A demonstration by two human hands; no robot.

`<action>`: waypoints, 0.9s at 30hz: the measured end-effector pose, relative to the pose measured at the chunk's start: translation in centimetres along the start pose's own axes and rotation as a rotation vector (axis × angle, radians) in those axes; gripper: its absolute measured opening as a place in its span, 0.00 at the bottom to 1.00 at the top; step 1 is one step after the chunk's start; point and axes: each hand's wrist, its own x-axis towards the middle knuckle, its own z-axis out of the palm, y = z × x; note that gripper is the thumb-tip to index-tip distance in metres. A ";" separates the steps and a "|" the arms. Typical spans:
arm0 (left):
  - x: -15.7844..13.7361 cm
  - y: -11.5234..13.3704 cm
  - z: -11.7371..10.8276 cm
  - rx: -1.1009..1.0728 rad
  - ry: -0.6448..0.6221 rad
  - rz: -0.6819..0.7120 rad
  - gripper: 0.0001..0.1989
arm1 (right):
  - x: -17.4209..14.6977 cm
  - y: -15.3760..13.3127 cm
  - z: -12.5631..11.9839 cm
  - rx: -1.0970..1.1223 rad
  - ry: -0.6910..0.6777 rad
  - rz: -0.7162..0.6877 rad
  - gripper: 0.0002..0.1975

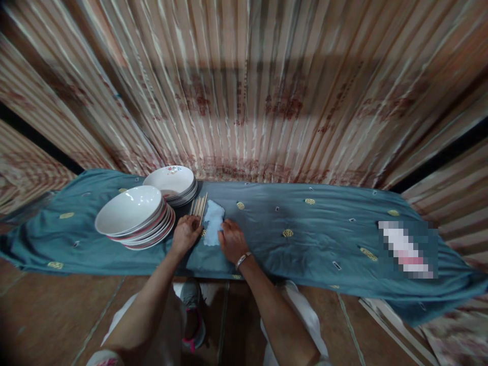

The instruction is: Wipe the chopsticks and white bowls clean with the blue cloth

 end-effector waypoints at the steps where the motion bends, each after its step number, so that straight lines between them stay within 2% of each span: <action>1: 0.0 0.0 0.0 0.005 -0.002 0.005 0.07 | 0.0 0.0 0.1 -0.002 0.005 0.001 0.11; 4: 0.0 0.1 -0.1 -0.004 -0.017 0.022 0.05 | 0.1 0.0 0.3 -0.005 0.005 0.000 0.13; 10: -0.2 0.2 -0.2 0.023 -0.019 0.009 0.06 | 0.5 -0.5 0.8 -0.050 0.013 -0.097 0.28; 11: -0.2 0.2 -0.2 0.026 -0.019 0.008 0.06 | 0.6 -0.6 0.8 -0.061 -0.010 -0.111 0.27; 14: -0.4 0.3 -0.4 0.036 -0.022 0.000 0.08 | 1.0 -0.5 0.5 -0.084 -0.083 -0.076 0.15; 17: -0.5 0.4 -0.7 0.050 -0.040 -0.016 0.09 | 1.1 0.4 -0.5 -0.095 -0.105 -0.007 0.11; 23: -0.5 1.1 -1.4 0.077 -0.095 -0.029 0.10 | 0.0 4.2 -3.8 -0.097 0.072 0.104 0.12; 27: -0.4 1.5 -1.5 0.069 -0.110 -0.036 0.08 | -0.9 6.2 -4.9 0.025 0.238 0.203 0.12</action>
